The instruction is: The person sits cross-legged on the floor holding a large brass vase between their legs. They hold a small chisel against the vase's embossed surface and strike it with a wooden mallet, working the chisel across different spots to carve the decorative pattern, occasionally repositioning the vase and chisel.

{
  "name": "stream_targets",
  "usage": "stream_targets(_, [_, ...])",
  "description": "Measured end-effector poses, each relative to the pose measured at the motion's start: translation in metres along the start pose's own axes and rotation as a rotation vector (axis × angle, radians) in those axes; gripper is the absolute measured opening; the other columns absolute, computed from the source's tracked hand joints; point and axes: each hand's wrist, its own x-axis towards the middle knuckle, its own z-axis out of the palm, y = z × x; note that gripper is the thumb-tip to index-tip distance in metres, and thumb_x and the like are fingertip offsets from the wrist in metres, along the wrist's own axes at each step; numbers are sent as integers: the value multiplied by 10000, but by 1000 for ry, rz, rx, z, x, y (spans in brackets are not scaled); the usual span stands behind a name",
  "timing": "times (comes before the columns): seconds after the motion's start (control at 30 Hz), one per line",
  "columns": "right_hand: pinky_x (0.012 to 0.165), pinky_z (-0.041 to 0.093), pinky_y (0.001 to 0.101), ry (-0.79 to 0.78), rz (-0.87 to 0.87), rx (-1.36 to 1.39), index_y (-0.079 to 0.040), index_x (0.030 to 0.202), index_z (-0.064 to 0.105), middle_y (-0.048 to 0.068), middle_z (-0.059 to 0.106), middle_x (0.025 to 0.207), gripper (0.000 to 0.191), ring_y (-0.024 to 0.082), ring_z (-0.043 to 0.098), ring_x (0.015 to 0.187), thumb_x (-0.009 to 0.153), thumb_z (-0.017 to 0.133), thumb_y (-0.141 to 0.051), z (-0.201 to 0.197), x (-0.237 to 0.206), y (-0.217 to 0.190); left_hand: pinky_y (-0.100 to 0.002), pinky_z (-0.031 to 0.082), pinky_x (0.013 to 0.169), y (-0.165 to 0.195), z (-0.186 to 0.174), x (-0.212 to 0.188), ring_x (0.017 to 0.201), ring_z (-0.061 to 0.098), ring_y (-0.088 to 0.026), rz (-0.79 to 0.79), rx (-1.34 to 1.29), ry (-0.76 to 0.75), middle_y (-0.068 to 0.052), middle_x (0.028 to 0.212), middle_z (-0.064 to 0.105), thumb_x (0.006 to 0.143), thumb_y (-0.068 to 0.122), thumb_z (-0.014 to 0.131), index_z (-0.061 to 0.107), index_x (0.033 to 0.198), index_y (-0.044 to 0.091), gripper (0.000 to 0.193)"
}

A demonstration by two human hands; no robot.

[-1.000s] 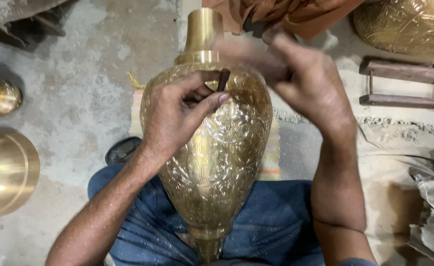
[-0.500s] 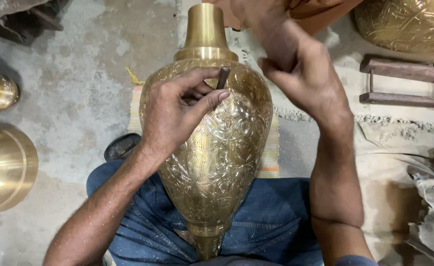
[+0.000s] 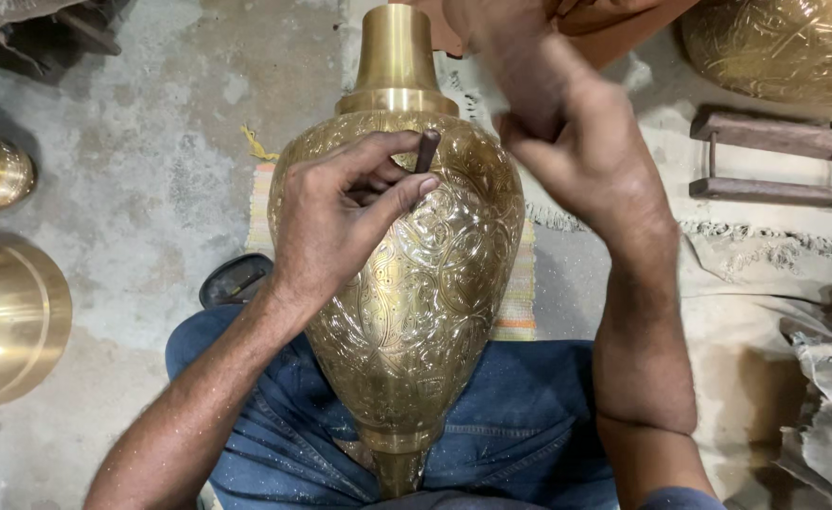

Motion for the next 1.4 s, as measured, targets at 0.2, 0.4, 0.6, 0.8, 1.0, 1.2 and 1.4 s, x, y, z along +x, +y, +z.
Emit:
stream_targets(0.2, [593, 601, 365, -43, 215, 31, -55, 1171, 574, 114, 717, 874, 238, 211, 700, 686, 995, 732, -33, -9, -1, 4, -270, 675, 673, 4, 0, 2, 777, 783, -125, -24, -31, -17, -77, 930, 794, 954, 199, 783, 727, 1207, 45, 302])
stream_targets(0.4, [685, 612, 373, -9, -5, -166, -57, 1144, 590, 108, 719, 893, 198, 200, 708, 771, 998, 712, -2, -2, 0, 2, -274, 675, 662, 8, -2, 3, 764, 784, -129, -13, 2, -23, -83, 932, 803, 957, 195, 792, 739, 1175, 57, 264])
stream_targets(0.6, [715, 595, 393, -12, -10, -45, -60, 1203, 587, 85, 693, 918, 298, 205, 703, 798, 946, 731, -18, -2, 1, 1, -274, 683, 683, 4, -3, 5, 784, 789, -129, 23, -25, -31, -93, 979, 799, 966, 196, 782, 725, 1192, 47, 277])
stream_targets(0.8, [650, 541, 422, 16, -19, -133, -44, 1162, 582, 74, 698, 867, 389, 234, 688, 759, 823, 772, -57, -5, 4, -14, -274, 676, 671, -4, -1, -1, 807, 786, -137, -11, -7, -32, -102, 1029, 793, 980, 210, 780, 730, 1157, 50, 244])
stream_targets(1.0, [653, 522, 454, 32, -16, -104, -35, 1128, 578, 110, 678, 816, 356, 263, 667, 714, 817, 748, -9, -3, 8, -19, -273, 677, 672, -4, -2, -4, 813, 784, -140, -2, -12, -19, -90, 985, 787, 946, 228, 803, 733, 1131, 43, 271])
stream_targets(1.2, [728, 611, 407, -87, 50, -106, -48, 1100, 591, 88, 718, 861, 273, 224, 724, 779, 916, 793, -55, 0, 5, -15, -282, 670, 677, 0, -4, -3, 815, 784, -141, 4, -29, -39, -81, 1004, 787, 959, 209, 783, 733, 1161, 44, 266])
stream_targets(1.4, [799, 646, 354, -37, 48, -49, -30, 1144, 598, 131, 748, 1016, 348, 248, 762, 925, 852, 777, 36, 0, 3, -14, -283, 677, 671, -1, -4, -4, 796, 782, -144, 20, -23, -24, -80, 948, 780, 947, 214, 799, 736, 1111, 44, 244])
